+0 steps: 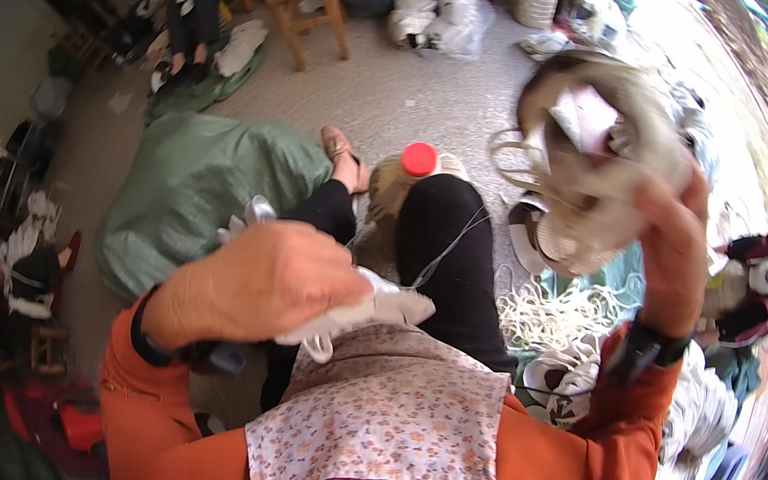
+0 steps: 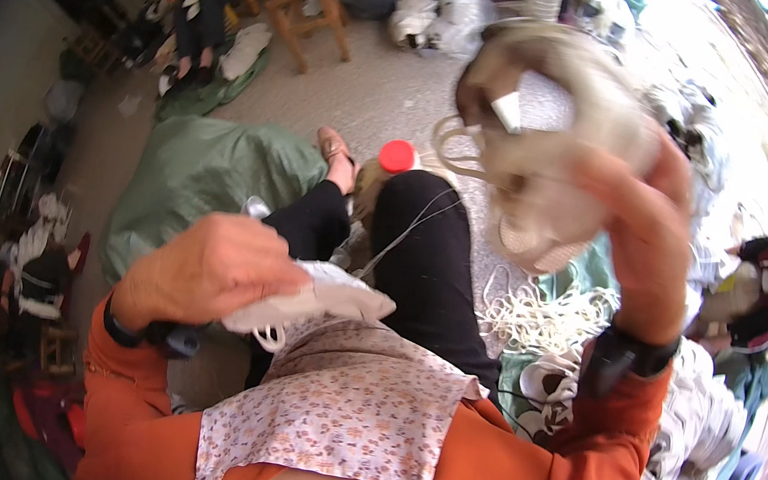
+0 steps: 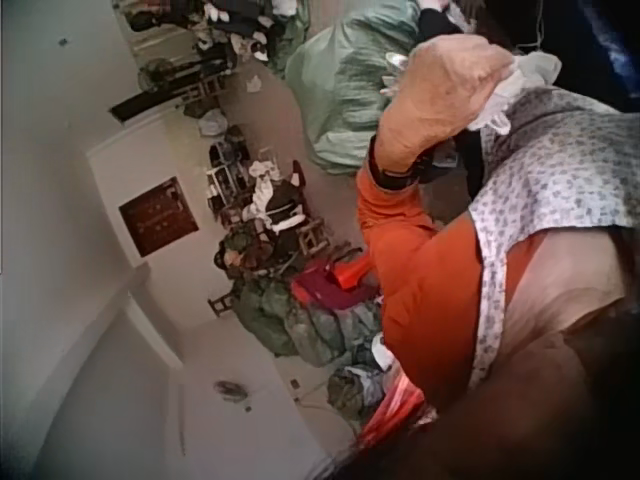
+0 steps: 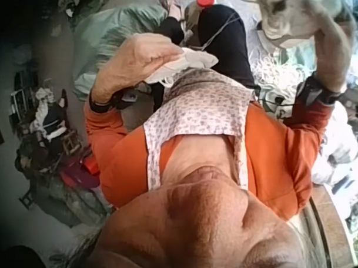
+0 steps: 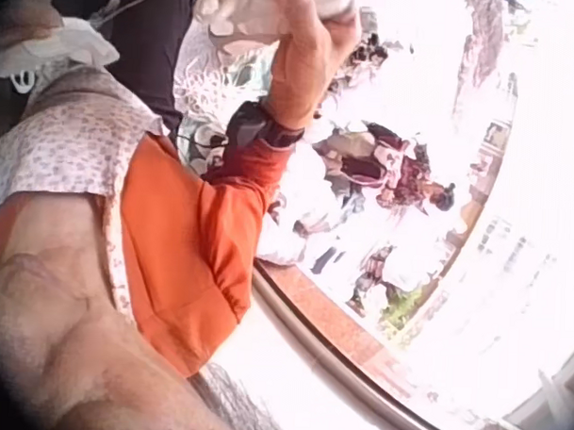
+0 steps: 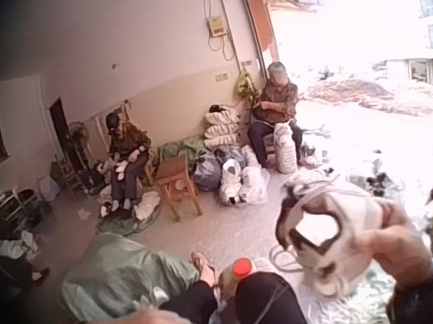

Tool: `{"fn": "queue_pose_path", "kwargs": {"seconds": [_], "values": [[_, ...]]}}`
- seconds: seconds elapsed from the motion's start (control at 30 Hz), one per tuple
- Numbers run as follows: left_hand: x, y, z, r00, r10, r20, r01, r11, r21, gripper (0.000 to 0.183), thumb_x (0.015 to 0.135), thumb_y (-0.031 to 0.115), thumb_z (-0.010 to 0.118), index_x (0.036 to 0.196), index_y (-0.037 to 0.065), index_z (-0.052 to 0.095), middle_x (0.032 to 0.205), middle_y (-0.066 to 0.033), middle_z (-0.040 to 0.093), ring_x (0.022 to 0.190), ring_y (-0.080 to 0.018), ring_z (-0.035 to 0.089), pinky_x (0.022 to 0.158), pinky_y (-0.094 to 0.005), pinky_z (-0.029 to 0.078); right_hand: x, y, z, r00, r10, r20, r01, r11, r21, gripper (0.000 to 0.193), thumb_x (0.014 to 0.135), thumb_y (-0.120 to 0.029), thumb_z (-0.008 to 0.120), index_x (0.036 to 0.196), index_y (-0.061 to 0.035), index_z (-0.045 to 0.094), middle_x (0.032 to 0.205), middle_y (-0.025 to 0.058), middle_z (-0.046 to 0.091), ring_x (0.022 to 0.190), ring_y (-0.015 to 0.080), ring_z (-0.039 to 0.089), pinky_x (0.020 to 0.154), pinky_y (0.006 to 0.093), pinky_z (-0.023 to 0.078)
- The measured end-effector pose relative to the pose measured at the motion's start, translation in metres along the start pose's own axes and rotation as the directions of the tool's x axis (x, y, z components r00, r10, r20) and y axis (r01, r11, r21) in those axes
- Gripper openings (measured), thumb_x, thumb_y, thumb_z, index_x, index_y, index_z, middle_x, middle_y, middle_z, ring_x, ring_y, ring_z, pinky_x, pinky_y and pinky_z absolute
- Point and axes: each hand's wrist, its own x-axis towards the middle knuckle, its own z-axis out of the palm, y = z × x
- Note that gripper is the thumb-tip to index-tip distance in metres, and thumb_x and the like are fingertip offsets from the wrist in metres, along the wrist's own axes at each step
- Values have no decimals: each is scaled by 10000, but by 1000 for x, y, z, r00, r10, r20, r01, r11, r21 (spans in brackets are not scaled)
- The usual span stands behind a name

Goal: Threading and tying laces through the eyelets of shoe uppers during manufacturing.

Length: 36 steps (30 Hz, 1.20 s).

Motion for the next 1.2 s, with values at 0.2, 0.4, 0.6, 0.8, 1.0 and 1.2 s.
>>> {"fn": "queue_pose_path", "kwargs": {"seconds": [0.2, 0.4, 0.6, 0.8, 1.0, 1.2], "values": [[39, 21, 34, 993, 119, -5, -118, 974, -196, 103, 776, 85, 718, 838, 21, 664, 694, -87, 552, 612, -249, 544, 564, -349, 442, -11, 57, 94, 852, 214, 478, -108, 965, -238, 362, 826, -258, 699, 1042, 16, 602, 912, 94, 646, 807, 146, 605, 687, 266, 474], [50, 13, 59, 997, 31, -70, -52, 943, -328, 170, 716, 85, 782, 829, 28, 668, 734, -69, 603, 652, -203, 599, 595, -298, 477, -36, 105, 106, 677, 270, 685, -582, 767, 272, 322, 838, -175, 658, 1086, 21, 593, 947, 59, 650, 843, 99, 580, 711, 254, 464], [50, 12, 67, 988, -50, -149, -32, 863, -504, 232, 707, 127, 778, 896, 32, 681, 820, -81, 603, 754, -205, 590, 672, -296, 471, -59, 105, 93, 457, 73, 887, -303, 950, 78, 440, 781, -208, 776, 1123, 1, 595, 992, 50, 672, 866, 137, 621, 788, 283, 498], [29, -7, 40, 973, -60, -225, -5, 960, -278, 436, 738, 372, 750, 991, 25, 672, 1034, -112, 614, 999, -231, 559, 906, -340, 413, -51, 92, 91, 560, 188, 807, -393, 918, 59, 330, 805, -152, 752, 1055, 21, 624, 931, 27, 682, 851, 89, 595, 747, 266, 491], [-3, -22, 56, 923, -370, -102, 100, 490, -866, 922, 765, 499, 732, 1425, 17, 306, 1363, -104, 436, 1263, -221, 415, 1068, -362, 301, -34, 68, 59, 771, 249, 586, -499, 808, 313, 353, 815, -127, 740, 1114, 8, 610, 987, 28, 673, 868, 89, 624, 793, 246, 501], [9, -26, 94, 823, -541, -174, -59, 224, -973, 772, 862, 467, 643, 1402, 6, 340, 1351, -109, 463, 1239, -182, 437, 1052, -325, 330, -34, 71, 73, 638, 351, 685, -732, 554, 397, 387, 922, -317, 614, 1136, 5, 613, 1016, 42, 668, 855, 83, 625, 783, 245, 510]]}}
